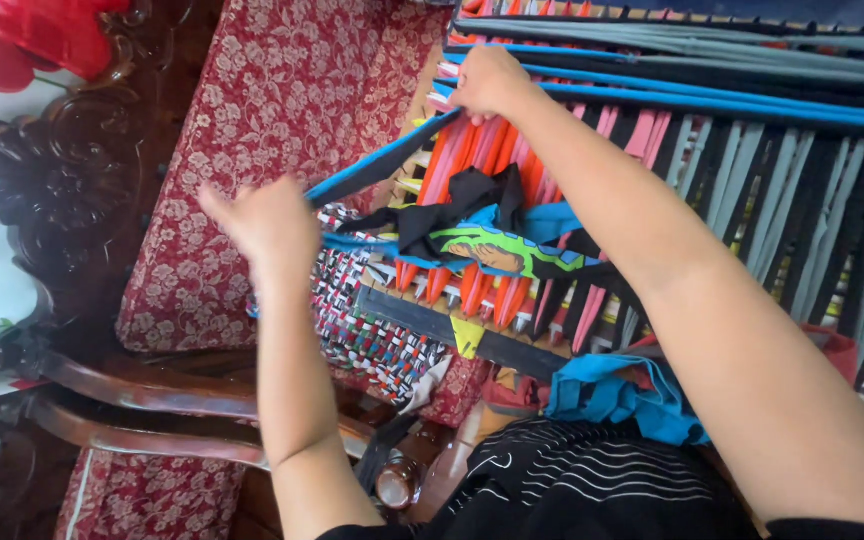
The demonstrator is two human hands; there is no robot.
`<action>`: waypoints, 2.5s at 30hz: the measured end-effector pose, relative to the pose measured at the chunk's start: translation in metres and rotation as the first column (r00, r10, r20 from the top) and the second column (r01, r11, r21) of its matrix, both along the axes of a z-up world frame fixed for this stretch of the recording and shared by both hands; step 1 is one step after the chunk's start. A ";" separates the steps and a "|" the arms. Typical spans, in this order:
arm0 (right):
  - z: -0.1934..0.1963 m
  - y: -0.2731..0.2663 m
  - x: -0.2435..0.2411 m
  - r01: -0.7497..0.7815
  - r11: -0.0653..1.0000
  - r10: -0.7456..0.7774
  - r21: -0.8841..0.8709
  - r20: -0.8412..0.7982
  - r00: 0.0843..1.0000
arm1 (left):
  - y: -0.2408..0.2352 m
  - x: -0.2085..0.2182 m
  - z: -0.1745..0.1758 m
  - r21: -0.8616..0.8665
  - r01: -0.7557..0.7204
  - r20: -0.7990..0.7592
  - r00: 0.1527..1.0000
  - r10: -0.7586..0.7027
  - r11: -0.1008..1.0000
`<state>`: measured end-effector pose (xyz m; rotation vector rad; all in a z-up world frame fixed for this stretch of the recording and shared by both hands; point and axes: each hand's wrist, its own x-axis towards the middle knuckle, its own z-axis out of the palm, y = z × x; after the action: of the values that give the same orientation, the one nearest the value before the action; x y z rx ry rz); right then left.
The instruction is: Weaving fabric strips through a wooden frame to create a rug
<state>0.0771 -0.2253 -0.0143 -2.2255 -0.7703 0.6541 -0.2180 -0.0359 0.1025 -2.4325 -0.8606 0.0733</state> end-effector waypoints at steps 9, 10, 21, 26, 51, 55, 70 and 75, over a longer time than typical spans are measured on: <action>-0.030 0.017 0.022 -0.043 0.997 0.055 -0.071 0.180 0.982 | -0.217 -0.063 0.101 -0.971 0.230 0.213 0.723 -0.657 -0.062; -0.048 0.020 0.034 -0.110 0.986 0.140 -0.123 0.275 0.951 | -0.215 -0.060 0.091 -0.910 0.404 0.350 0.617 -0.705 -0.098; -0.045 -0.028 0.014 -0.018 0.966 0.014 0.259 0.018 1.000 | -0.031 0.191 -0.114 -0.383 0.741 0.550 0.662 -0.509 0.551; -0.025 -0.045 -0.032 0.034 0.900 -0.109 0.434 0.149 0.983 | -0.021 0.189 -0.145 -0.246 0.746 0.568 0.629 -0.531 0.619; 0.095 -0.279 -0.163 0.309 0.822 0.234 0.479 -0.777 0.584 | -0.041 0.183 -0.115 0.009 0.814 0.266 0.558 -0.786 0.581; 0.097 -0.345 -0.185 0.220 0.770 0.381 0.599 -0.708 0.595 | -0.057 0.175 -0.104 0.045 0.794 0.276 0.573 -0.772 0.606; 0.115 -0.481 -0.085 0.026 0.943 0.061 -0.331 0.252 0.966 | -0.035 0.198 -0.165 -0.038 0.717 0.295 0.674 -0.678 0.696; 0.060 -0.401 -0.028 0.122 0.990 -0.053 -0.069 0.619 0.784 | -0.029 0.204 -0.175 0.009 0.709 0.268 0.678 -0.685 0.705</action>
<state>0.0492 -0.6265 0.0457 -2.5840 -0.9474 -0.1170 -0.0142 -0.0647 -0.0724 -2.7331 0.0518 -0.5081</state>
